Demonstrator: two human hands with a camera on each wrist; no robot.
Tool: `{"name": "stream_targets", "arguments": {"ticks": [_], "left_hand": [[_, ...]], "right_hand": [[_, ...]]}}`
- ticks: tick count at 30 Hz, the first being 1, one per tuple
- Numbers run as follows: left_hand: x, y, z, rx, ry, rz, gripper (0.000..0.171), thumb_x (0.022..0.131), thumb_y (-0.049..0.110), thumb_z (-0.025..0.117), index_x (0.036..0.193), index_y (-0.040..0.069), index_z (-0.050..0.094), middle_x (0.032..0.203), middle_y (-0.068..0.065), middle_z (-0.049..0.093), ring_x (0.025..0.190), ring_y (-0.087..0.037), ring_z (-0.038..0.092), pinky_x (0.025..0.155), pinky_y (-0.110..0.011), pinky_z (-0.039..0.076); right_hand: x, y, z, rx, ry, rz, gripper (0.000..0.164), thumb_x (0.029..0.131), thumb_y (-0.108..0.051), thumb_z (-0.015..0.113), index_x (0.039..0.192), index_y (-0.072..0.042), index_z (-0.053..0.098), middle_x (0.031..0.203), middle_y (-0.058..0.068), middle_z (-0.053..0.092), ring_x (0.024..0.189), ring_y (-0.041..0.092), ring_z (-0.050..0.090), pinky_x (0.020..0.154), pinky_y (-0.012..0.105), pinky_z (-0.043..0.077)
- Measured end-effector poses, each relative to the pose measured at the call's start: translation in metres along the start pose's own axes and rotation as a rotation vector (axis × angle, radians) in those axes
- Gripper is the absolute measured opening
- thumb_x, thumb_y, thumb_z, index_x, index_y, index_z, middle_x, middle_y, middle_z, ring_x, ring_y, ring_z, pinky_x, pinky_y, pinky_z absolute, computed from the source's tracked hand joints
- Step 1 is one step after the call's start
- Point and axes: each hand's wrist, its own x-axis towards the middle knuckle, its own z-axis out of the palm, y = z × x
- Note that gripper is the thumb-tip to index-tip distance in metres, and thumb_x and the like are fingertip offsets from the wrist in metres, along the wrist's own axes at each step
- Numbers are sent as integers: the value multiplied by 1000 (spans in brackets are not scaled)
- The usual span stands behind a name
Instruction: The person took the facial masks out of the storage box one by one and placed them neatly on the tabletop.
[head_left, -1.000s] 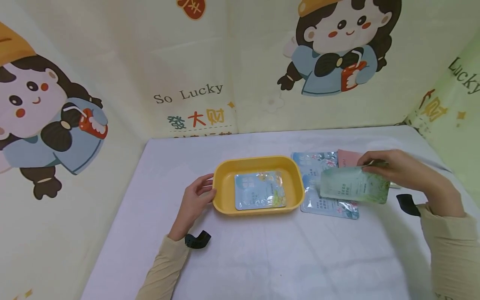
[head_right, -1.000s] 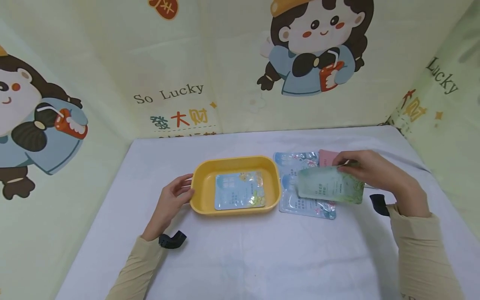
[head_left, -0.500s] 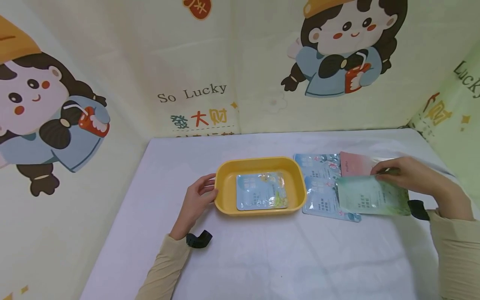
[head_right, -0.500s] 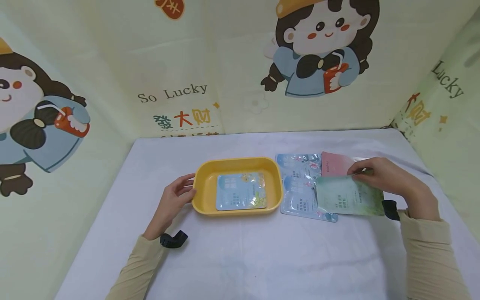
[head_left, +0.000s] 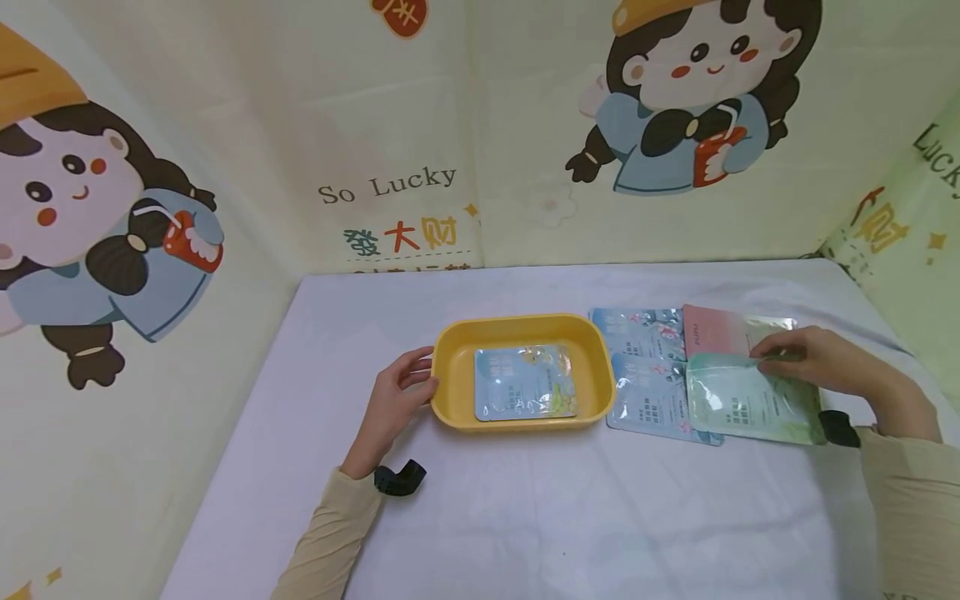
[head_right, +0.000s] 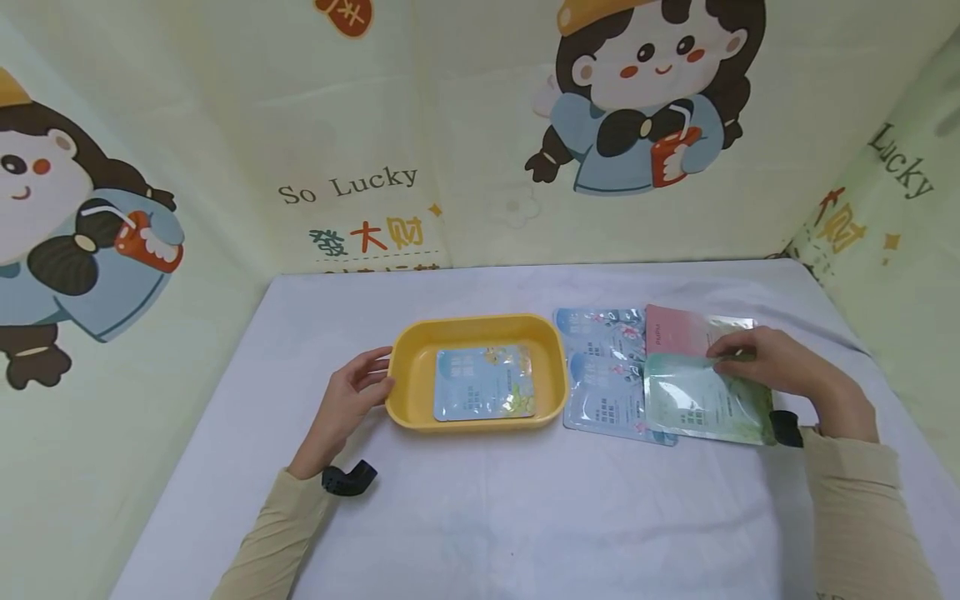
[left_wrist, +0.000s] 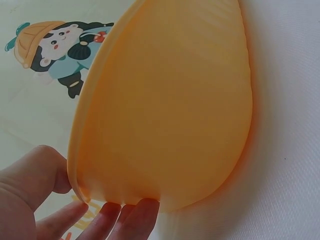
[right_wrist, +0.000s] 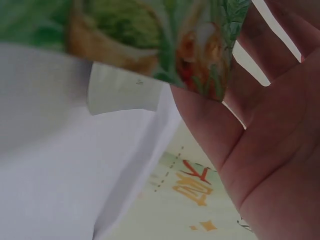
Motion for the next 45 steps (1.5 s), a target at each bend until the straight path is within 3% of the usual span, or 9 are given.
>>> {"name": "stream_targets", "arguments": {"ticks": [6,14,26,32,37,45], "left_hand": [[0,0,-1,9,7,4,46,93,13,66,137,16,56,131,-11,60,117,-28,61,81,-28,60],[-1,-1,-2,15,11,3,46,93,14,66,138,17,56,131,-10,60,118,-28,60,82,-28,60],[-1,-1,-3,15,15,14,46,92,13,67,137,16,57,129,-11,61,116,-27,61,83,-28,60],[-1,1,-4,23,12,4,46,92,14,66,137,16,56,130,-11,60,118,-27,61,84,-29,59],[-1,1,-4,25,22,-4,46,92,13,67,137,16,57,130,-11,61,117,-28,61,85,-29,59],[2,-1,0,21,2,3,47,91,14,67,137,16,56,130,-10,60,118,-27,61,86,-29,59]], "right_hand": [[-1,3,0,68,-104,112,22,86,-15,76,106,-7,72,101,3,67,77,2,53,57,24,49],[-2,7,5,63,-161,163,32,85,-18,78,111,-2,69,99,3,65,79,6,54,62,23,51],[3,4,2,17,-106,158,25,86,-15,76,108,-5,70,99,4,67,84,7,54,66,21,49],[12,-6,-4,-28,-61,145,32,88,-22,76,111,-2,69,99,8,68,91,24,60,67,22,50],[22,-23,-7,-23,-31,148,44,92,-29,71,123,1,62,108,17,66,99,36,60,73,33,52],[32,-51,-11,-2,-31,153,59,92,-41,68,132,0,54,121,25,60,106,41,56,84,58,53]]}}
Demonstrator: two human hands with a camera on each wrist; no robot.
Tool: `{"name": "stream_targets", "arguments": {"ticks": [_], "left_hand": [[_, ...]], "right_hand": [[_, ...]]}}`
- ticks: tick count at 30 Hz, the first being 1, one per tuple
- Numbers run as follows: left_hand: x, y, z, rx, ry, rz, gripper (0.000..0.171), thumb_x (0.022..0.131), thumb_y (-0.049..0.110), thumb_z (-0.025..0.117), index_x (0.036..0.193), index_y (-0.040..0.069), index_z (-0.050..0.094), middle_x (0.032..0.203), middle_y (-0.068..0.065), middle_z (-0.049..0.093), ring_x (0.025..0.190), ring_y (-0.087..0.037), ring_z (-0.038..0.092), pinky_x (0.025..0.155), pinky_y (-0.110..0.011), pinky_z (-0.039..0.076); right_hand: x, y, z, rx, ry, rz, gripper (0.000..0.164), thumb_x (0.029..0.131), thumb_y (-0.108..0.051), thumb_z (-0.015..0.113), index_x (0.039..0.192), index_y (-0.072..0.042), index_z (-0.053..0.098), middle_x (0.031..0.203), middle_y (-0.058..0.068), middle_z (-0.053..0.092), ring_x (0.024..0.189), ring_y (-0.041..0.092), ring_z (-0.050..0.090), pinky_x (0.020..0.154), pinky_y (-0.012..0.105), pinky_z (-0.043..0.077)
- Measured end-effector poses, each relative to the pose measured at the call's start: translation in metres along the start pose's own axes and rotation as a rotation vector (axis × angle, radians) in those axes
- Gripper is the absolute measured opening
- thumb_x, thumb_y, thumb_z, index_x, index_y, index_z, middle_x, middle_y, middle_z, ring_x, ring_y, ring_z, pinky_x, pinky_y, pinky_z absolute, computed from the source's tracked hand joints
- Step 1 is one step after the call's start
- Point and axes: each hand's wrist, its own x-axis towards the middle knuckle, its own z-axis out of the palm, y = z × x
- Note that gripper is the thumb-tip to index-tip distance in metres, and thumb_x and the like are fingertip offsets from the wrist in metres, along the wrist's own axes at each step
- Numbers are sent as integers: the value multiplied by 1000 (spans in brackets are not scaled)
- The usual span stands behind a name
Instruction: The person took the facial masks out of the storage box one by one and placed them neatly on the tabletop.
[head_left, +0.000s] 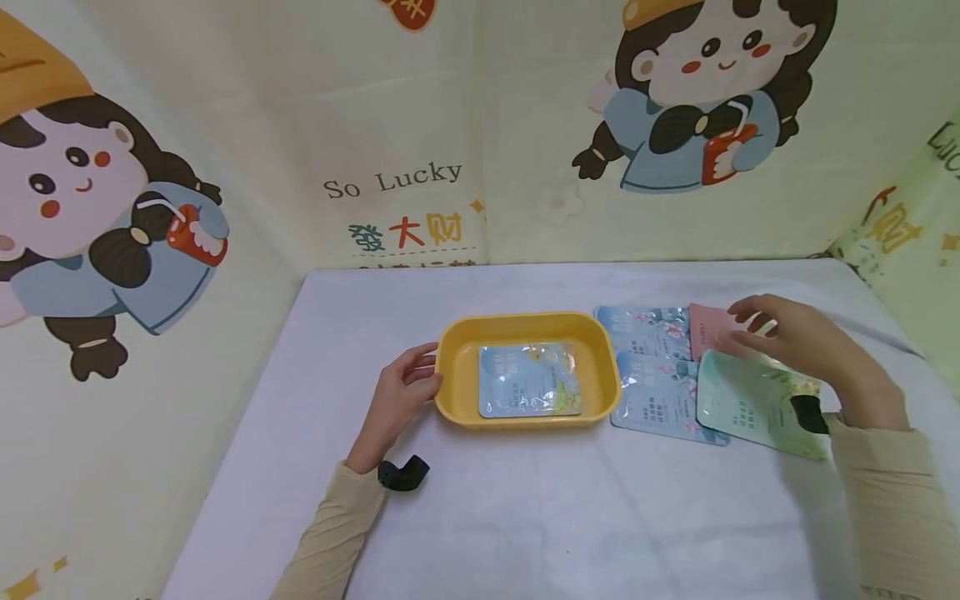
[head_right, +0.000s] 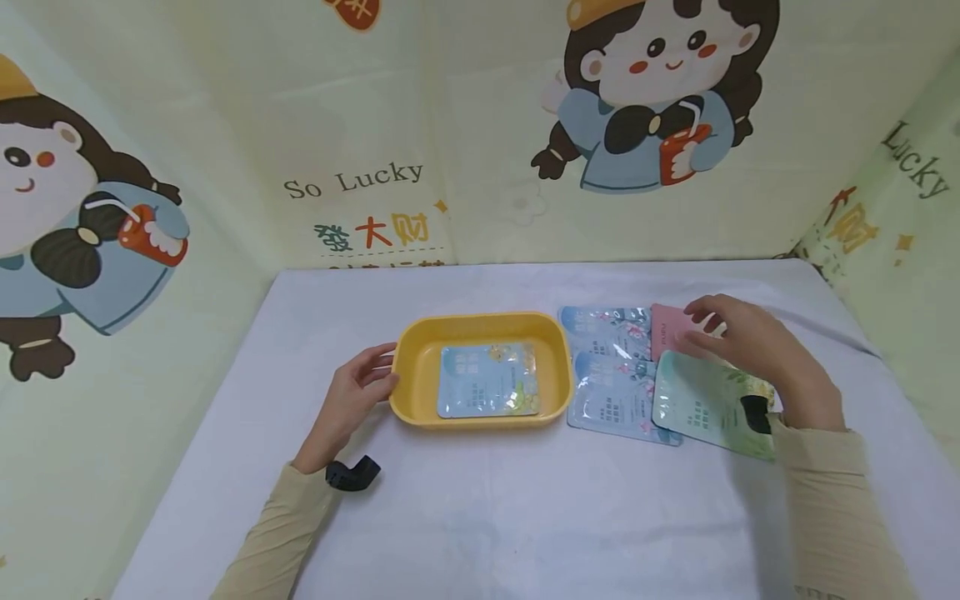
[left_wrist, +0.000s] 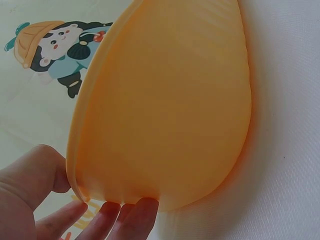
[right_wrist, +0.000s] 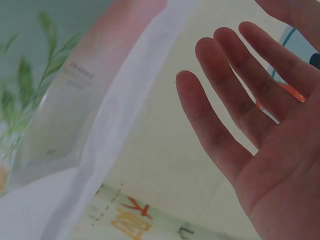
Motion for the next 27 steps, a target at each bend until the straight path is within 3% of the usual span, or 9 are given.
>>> {"name": "stream_targets", "arguments": {"ticks": [13,21,27], "left_hand": [[-1,2,-1,9,1,3,46,92,14,67,137,16,56,130,-11,61,117,-27,61,84,-28,59],[-1,2,-2,2,1,12,47,92,13,67,138,14,56,131,-12,60,117,-29,61,85,-29,59],[0,2,-3,-3,-4,4,46,92,14,67,137,15,57,129,-11,61,117,-27,61,84,-29,60]], "right_hand": [[9,-59,6,-1,14,-44,58,92,-44,66,136,-9,53,127,16,53,112,35,53,88,57,53],[22,-90,8,-18,24,-103,52,91,-30,71,135,-9,54,131,17,52,112,36,54,89,55,56],[26,-112,20,-68,28,-151,55,90,-30,73,139,-13,54,140,17,50,119,37,54,93,58,53]]}}
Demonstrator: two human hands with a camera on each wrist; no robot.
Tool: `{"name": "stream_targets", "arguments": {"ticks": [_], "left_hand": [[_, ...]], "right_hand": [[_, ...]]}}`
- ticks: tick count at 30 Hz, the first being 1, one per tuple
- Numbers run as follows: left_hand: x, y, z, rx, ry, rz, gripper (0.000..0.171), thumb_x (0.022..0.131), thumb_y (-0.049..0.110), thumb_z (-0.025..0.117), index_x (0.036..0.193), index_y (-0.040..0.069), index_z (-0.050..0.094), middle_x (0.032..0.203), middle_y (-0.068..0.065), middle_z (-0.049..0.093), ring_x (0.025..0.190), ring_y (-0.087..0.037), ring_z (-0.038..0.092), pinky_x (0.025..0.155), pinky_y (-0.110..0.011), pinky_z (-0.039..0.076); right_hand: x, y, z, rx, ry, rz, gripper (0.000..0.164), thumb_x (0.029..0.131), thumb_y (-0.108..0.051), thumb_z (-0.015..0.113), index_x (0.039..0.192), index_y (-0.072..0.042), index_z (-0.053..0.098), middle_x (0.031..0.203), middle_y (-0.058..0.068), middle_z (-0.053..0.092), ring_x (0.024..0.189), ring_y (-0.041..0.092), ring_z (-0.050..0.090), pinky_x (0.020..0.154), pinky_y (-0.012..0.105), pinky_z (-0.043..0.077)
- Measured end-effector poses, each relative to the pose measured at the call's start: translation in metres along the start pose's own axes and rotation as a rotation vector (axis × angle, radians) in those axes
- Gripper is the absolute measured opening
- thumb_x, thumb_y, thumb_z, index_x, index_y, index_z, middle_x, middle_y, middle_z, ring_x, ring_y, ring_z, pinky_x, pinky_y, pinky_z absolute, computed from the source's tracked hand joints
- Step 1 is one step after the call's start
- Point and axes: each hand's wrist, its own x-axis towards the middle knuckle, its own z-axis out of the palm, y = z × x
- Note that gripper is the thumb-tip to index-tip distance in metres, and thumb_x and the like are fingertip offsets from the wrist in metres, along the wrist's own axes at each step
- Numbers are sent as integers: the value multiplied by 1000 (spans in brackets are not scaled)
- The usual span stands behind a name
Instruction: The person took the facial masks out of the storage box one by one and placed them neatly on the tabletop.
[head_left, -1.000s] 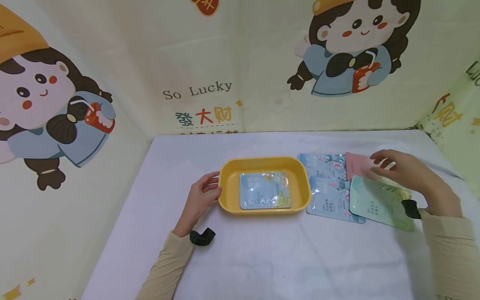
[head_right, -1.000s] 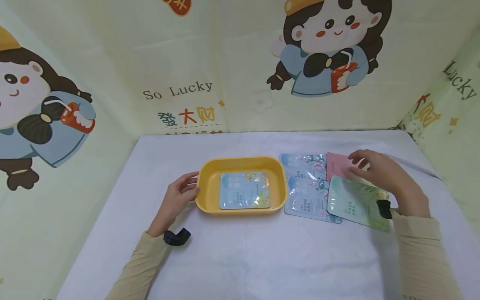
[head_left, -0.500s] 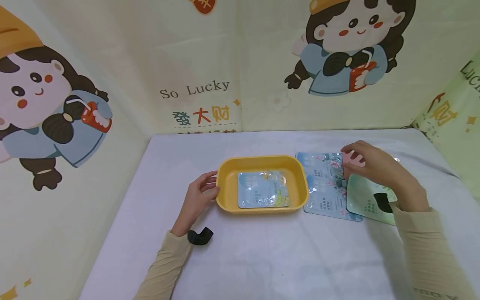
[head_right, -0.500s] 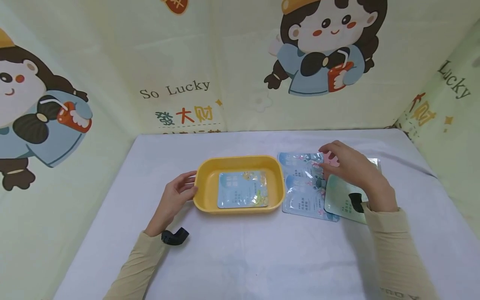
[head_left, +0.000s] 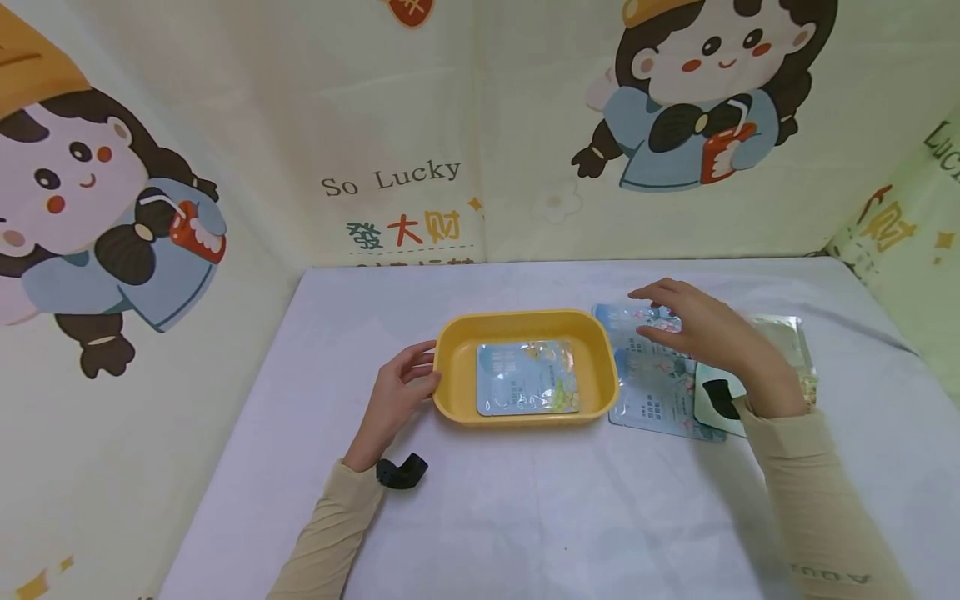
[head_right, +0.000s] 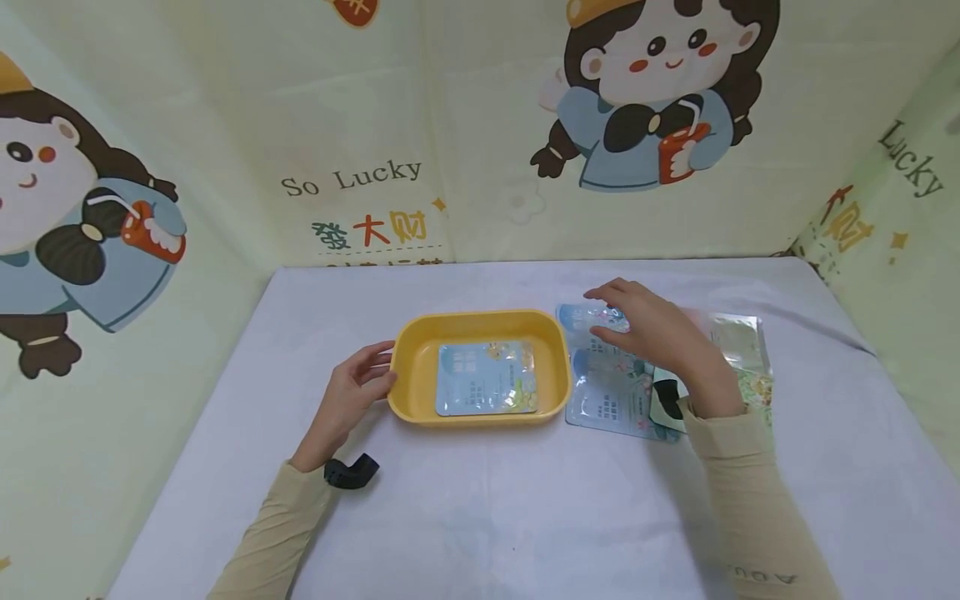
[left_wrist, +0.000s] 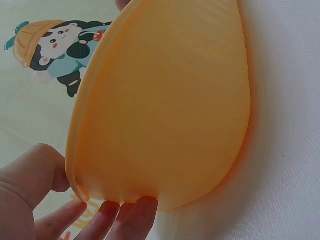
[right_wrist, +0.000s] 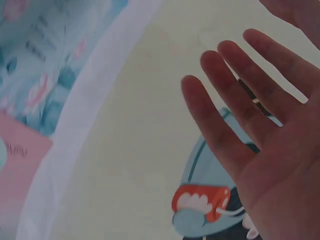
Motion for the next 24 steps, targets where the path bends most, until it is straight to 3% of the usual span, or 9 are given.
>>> {"name": "stream_targets", "arguments": {"ticks": [8,13,24], "left_hand": [[1,0,0,-2,0,-7,46,92,13,67,137,16,57,129,-10,61,117,-27,61,84,-30,60],[0,0,1,-4,1,-16,46,92,13,67,136,16,57,129,-10,61,117,-27,61,84,-30,60],[0,4,1,0,-2,-37,47,92,14,66,137,17,56,130,-9,60,118,-27,61,84,-31,60]], "right_hand": [[9,-23,20,-15,53,-96,52,89,-28,75,136,-14,58,141,14,53,127,34,51,99,57,50],[15,-30,29,-6,87,-177,49,89,-25,74,133,-10,60,135,13,56,124,33,53,100,55,50],[29,-49,48,76,-8,-238,50,91,-26,73,134,-6,58,136,11,55,124,31,53,104,51,48]]}}
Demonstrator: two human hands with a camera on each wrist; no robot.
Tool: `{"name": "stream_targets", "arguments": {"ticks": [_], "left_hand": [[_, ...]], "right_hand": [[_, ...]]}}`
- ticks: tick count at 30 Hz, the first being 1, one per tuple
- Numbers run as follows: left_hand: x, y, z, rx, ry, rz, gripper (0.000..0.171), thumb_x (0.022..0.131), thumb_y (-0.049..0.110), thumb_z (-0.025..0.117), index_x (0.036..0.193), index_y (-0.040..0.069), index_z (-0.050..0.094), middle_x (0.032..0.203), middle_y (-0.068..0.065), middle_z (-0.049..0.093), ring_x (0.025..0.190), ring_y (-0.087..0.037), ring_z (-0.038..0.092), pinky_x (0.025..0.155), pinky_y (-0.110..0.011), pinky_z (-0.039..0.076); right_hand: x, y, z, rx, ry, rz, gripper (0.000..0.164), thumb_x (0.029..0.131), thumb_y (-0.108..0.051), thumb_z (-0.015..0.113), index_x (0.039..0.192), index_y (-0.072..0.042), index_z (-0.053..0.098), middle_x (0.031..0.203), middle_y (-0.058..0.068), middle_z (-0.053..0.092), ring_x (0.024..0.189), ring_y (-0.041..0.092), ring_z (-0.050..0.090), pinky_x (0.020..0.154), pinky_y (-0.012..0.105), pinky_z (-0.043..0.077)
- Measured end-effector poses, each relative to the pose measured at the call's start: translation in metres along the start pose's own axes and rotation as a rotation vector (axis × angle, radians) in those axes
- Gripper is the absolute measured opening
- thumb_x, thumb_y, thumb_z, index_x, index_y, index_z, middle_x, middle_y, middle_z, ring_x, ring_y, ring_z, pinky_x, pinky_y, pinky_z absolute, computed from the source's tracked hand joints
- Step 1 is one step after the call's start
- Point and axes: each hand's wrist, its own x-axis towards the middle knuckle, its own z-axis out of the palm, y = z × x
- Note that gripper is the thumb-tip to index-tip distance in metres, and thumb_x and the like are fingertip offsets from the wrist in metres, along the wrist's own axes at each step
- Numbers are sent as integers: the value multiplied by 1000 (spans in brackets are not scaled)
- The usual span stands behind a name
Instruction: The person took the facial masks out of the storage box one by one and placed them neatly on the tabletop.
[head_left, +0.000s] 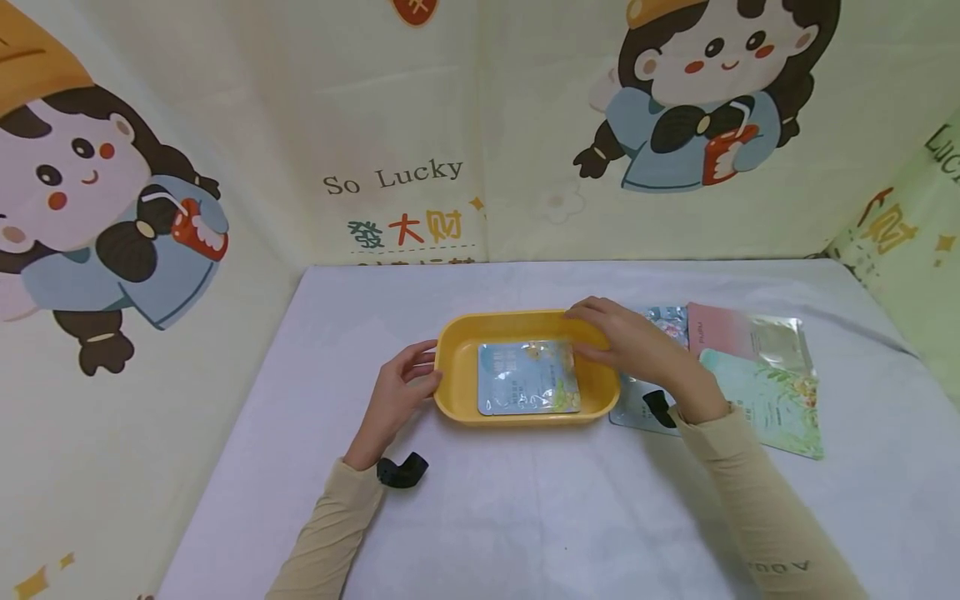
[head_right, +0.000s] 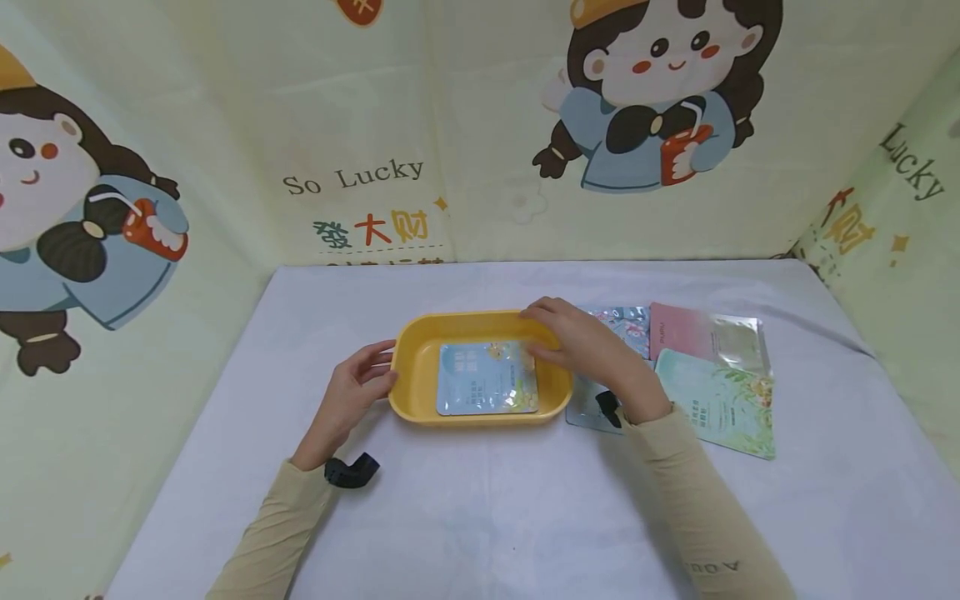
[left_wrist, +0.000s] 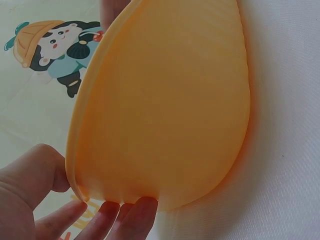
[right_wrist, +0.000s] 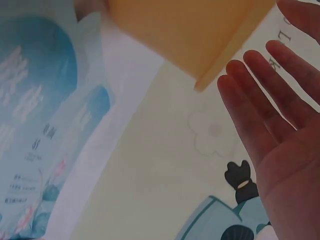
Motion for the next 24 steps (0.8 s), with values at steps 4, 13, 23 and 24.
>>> {"name": "stream_targets", "arguments": {"ticks": [4,13,23,24], "left_hand": [[0,0,0,-9,-8,19,47,92,13,66,138,16,55,131,-11,60,118,-28,60,83,-30,60],[0,0,0,-9,-5,19,48,92,12,66,138,15,55,131,-11,60,119,-28,60,83,-29,60],[0,-1,1,-8,-6,25,49,91,11,66,139,14,55,131,-13,60,118,-29,60,85,-30,60],[0,-1,1,-9,-5,25,48,91,11,67,138,15,56,131,-13,60,118,-29,60,85,-30,59]], "right_hand": [[5,-5,7,8,-32,-14,55,90,-27,73,138,-6,55,140,11,52,126,31,53,105,51,48],[14,-12,25,-38,-95,-65,66,86,-29,78,141,-4,51,143,15,50,132,33,46,111,51,42],[22,-15,38,-56,-129,-67,68,85,-26,79,142,-3,50,142,15,52,132,33,47,111,48,43],[22,-15,39,-55,-136,-66,67,85,-25,79,142,-3,50,142,16,52,131,34,47,110,48,43]]}}
